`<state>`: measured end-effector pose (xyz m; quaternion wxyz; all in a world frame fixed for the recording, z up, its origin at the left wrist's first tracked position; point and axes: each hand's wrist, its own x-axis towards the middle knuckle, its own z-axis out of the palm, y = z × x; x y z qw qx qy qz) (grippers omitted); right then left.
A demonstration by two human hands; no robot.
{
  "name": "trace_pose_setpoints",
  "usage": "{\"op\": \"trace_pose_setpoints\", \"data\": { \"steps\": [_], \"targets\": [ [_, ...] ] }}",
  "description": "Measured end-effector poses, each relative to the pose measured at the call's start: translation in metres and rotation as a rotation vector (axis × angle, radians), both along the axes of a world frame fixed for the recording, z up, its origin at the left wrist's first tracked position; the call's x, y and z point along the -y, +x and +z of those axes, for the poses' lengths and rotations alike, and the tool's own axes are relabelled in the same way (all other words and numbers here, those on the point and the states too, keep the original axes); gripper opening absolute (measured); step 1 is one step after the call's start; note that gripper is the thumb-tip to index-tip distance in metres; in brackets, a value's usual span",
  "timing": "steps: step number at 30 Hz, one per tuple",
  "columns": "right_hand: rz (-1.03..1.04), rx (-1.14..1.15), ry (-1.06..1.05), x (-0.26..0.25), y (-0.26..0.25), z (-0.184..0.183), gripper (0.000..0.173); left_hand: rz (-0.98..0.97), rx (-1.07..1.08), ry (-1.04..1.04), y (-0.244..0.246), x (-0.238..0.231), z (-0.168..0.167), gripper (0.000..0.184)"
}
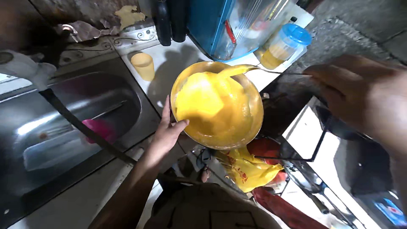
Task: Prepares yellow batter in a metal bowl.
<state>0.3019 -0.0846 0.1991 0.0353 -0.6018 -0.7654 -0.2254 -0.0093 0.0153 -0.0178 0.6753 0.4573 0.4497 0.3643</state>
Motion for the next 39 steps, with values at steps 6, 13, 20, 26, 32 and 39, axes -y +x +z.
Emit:
{"op": "trace_pose_setpoints", "data": {
  "steps": [6, 13, 20, 26, 32, 39],
  "targets": [
    [-0.168, -0.017, -0.009, 0.008, -0.012, -0.001, 0.028, -0.068, -0.063, 0.004, -0.003, 0.004, -0.004, 0.1],
    [-0.683, -0.056, -0.625, -0.039, -0.074, -0.083, 0.038, -0.083, 0.072, 0.013, 0.005, 0.012, -0.007, 0.128],
    [-0.553, -0.023, -0.895, -0.043, -0.046, -0.079, 0.025, -0.113, 0.083, -0.038, 0.005, 0.01, 0.0, 0.13],
    [-0.4, -0.191, -0.82, -0.054, -0.063, -0.106, 0.03, -0.081, 0.099, -0.058, 0.011, 0.013, 0.001, 0.128],
    [-0.637, -0.042, -0.653, -0.073, -0.054, -0.106, 0.034, -0.095, 0.089, -0.062, 0.017, 0.019, 0.003, 0.127],
    [-0.533, -0.003, -0.78, -0.069, -0.017, -0.092, 0.024, -0.083, 0.06, -0.079, 0.019, 0.021, 0.006, 0.126]
  ]
}}
